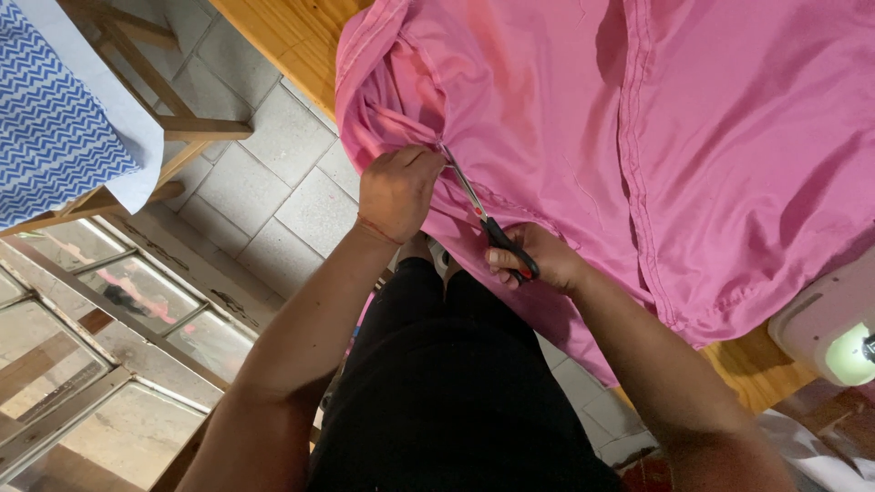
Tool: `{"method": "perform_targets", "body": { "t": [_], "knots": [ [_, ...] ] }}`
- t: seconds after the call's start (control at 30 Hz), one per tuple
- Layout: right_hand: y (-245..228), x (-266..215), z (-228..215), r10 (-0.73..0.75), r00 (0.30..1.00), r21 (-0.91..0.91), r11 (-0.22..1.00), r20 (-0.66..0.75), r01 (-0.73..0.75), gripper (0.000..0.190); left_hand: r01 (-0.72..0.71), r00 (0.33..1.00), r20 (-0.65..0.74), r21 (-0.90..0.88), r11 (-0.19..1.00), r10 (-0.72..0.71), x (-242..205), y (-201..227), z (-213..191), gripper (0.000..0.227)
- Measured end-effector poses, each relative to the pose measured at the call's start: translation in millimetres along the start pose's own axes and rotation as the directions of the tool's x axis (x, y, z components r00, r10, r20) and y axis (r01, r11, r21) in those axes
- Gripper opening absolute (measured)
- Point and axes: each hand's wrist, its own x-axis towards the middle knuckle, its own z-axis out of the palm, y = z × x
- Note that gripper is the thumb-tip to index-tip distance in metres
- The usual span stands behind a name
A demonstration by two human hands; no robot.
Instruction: The person uses scissors to cut a pink fabric garment laid on a wooden table. They trim seams and edges, then fold and smooth the fabric. Finally, they cut a long strip of pink fabric into smaller pieces.
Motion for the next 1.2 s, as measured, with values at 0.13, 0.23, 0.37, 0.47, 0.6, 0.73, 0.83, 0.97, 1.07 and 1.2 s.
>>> {"method": "perform_targets", "body": {
  "t": [0.13, 0.23, 0.37, 0.47, 0.6, 0.73, 0.83, 0.97, 1.07, 1.2],
  "knots": [
    [-35, -24, 5, 0.016, 0.999, -0.058, 0.998, 0.044, -0.014, 0.049, 0.032, 0.999, 0.003, -0.066, 0.997, -0.032, 6, 1, -12, 0.007],
    [-38, -31, 3, 0.069, 0.996, -0.042, 0.997, 0.065, -0.066, 0.048, 0.135, 0.991, 0.014, -0.213, 0.968, -0.136, 17, 6, -24, 0.004],
    [-38, -23, 9, 0.035, 0.995, 0.014, 0.999, 0.096, -0.037, 0.048, 0.289, 0.951, 0.032, -0.450, 0.845, -0.308, 27, 11, -37, 0.011],
    [-42, -15, 17, 0.011, 0.995, 0.022, 1.000, 0.103, -0.013, 0.048, 0.318, 0.939, 0.039, -0.485, 0.815, -0.342, 31, 16, -43, 0.011],
    [-32, 3, 15, -0.025, 0.994, 0.059, 0.998, 0.110, 0.018, 0.046, 0.341, 0.927, 0.045, -0.514, 0.787, -0.372, 33, 16, -47, 0.011],
    [-50, 3, 26, 0.008, 0.999, 0.060, 0.998, 0.047, -0.011, 0.051, 0.348, 0.922, 0.045, -0.538, 0.768, -0.386, 31, 17, -46, 0.010],
    [-45, 10, 28, -0.001, 1.000, 0.063, 0.998, 0.030, -0.001, 0.050, 0.335, 0.925, 0.043, -0.557, 0.760, -0.377, 30, 17, -44, 0.009],
    [-42, 21, 31, -0.032, 0.999, 0.087, 0.996, 0.005, 0.032, 0.048, 0.334, 0.925, 0.039, -0.559, 0.759, -0.378, 28, 14, -39, 0.009],
    [-42, 20, 31, -0.046, 0.999, 0.082, 0.996, 0.005, 0.045, 0.047, 0.343, 0.923, 0.051, -0.559, 0.755, -0.382, 30, 15, -42, 0.009],
    [-28, 21, 27, -0.050, 0.999, 0.065, 0.997, 0.015, 0.049, 0.045, 0.358, 0.919, 0.076, -0.568, 0.741, -0.386, 30, 15, -43, 0.008]
  ]
}}
